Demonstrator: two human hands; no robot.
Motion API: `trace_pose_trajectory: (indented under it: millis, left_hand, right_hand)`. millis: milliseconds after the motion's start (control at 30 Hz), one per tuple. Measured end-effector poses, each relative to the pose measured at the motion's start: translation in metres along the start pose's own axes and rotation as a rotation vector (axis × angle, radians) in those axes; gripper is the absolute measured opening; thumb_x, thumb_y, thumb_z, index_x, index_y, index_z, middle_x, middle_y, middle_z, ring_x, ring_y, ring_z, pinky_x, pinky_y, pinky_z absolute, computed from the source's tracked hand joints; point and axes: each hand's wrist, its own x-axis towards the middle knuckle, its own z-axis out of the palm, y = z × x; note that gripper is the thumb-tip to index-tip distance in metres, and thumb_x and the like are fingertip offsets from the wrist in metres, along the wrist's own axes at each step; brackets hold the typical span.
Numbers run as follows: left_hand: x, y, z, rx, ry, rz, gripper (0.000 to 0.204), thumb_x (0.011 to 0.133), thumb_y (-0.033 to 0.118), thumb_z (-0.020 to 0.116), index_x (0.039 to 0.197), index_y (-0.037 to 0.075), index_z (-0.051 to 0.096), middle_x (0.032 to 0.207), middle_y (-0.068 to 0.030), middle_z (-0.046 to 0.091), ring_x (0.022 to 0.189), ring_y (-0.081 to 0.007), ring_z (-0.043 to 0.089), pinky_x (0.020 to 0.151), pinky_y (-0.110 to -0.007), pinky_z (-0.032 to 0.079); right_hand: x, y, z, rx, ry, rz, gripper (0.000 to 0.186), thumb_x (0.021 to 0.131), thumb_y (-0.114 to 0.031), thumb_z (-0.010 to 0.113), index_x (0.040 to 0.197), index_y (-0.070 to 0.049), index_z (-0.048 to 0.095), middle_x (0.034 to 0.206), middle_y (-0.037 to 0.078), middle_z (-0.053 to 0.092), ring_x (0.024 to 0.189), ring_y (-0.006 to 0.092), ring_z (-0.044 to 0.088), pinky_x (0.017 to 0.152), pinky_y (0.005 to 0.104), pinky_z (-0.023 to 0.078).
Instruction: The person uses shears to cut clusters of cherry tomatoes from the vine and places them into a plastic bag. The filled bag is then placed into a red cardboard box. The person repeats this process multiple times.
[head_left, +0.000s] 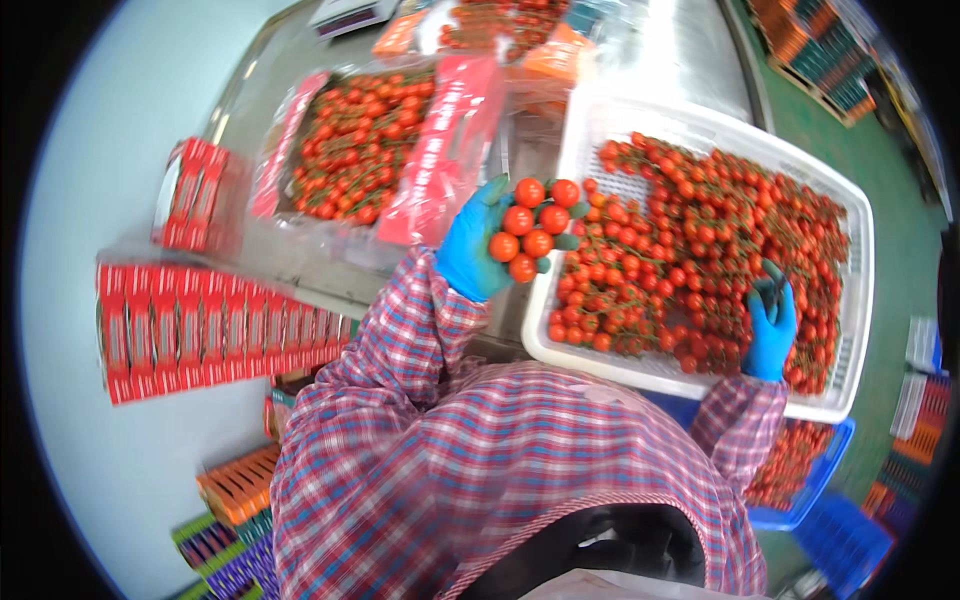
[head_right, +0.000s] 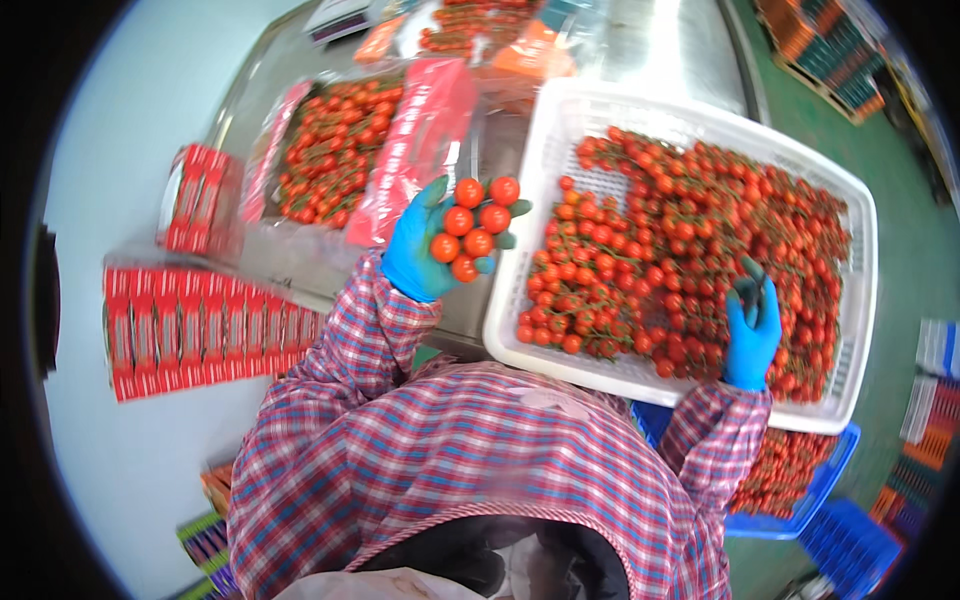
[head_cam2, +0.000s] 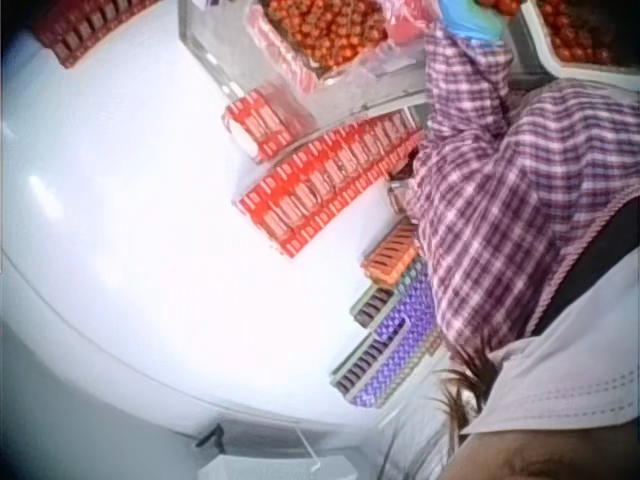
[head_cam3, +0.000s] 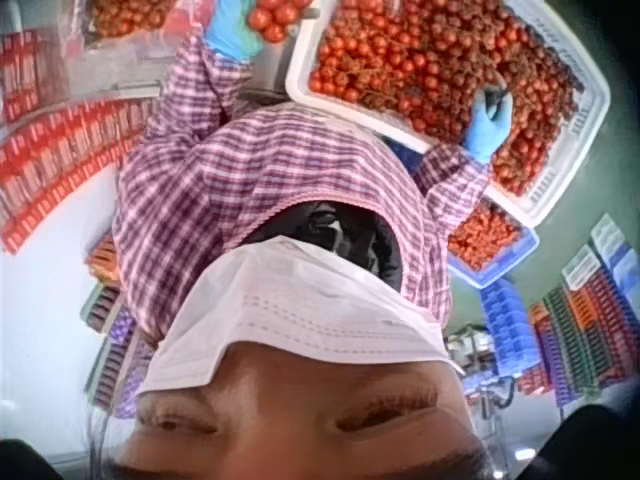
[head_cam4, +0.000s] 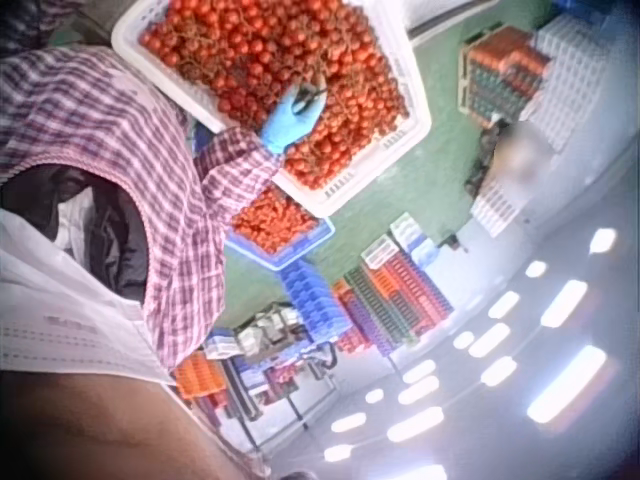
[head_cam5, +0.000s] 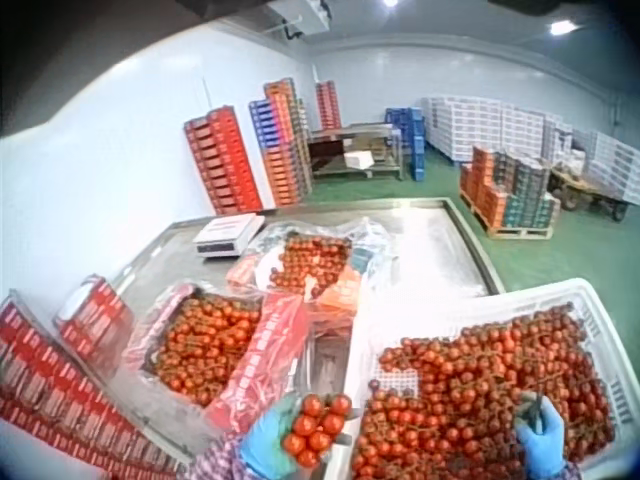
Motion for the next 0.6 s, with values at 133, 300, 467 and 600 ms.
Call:
trace_pose_trajectory:
  millis: [133,300,467,600]
  left_hand:
    - [-0.06,0.064,-0.048,0.86,0.274,0.41,0.044,0.089,0.026,0.052,0.128,0.007,0.045,0.123,-0.0115,0.053,0.101,-0.0252,0.056,0.079,-0.036,0.048]
    - [-0.051,0.153,-0.102,2.135,0.561,0.682,0.045,0.084,0.018,0.059,0.127,0.012,0.045,0.121,-0.013,0.054,0.111,-0.0301,0.051,0.094,-0.039,0.041]
    - [0.008,0.168,-0.151,2.596,0.245,0.809,0.052,0.082,0.012,0.055,0.132,0.017,0.042,0.133,-0.015,0.044,0.124,-0.0387,0.038,0.1,-0.047,0.034]
    - [0.012,0.17,-0.145,2.53,0.426,0.44,0.067,0.079,0.006,0.056,0.14,0.021,0.032,0.147,-0.0061,0.025,0.133,-0.0361,0.025,0.107,-0.049,0.026]
  right_hand:
    - [0.004,0.004,0.003,0.039,-0.001,0.036,0.043,0.082,0.002,0.058,0.124,-0.006,0.052,0.093,-0.004,0.051,0.09,0.0047,0.046,0.084,0.0214,0.038]
    - [0.006,0.007,0.003,-0.024,0.01,0.004,0.042,0.083,0.001,0.058,0.124,-0.006,0.053,0.091,-0.004,0.052,0.086,0.0044,0.047,0.08,0.0212,0.039]
    - [0.008,0.009,0.005,-0.055,0.026,-0.059,0.042,0.082,0.003,0.056,0.123,-0.006,0.054,0.088,-0.005,0.052,0.073,0.0029,0.04,0.067,0.0175,0.036]
    - [0.008,0.007,0.006,-0.18,0.091,-0.033,0.044,0.079,0.003,0.06,0.121,-0.007,0.056,0.085,-0.005,0.053,0.075,0.0035,0.043,0.068,0.0179,0.037]
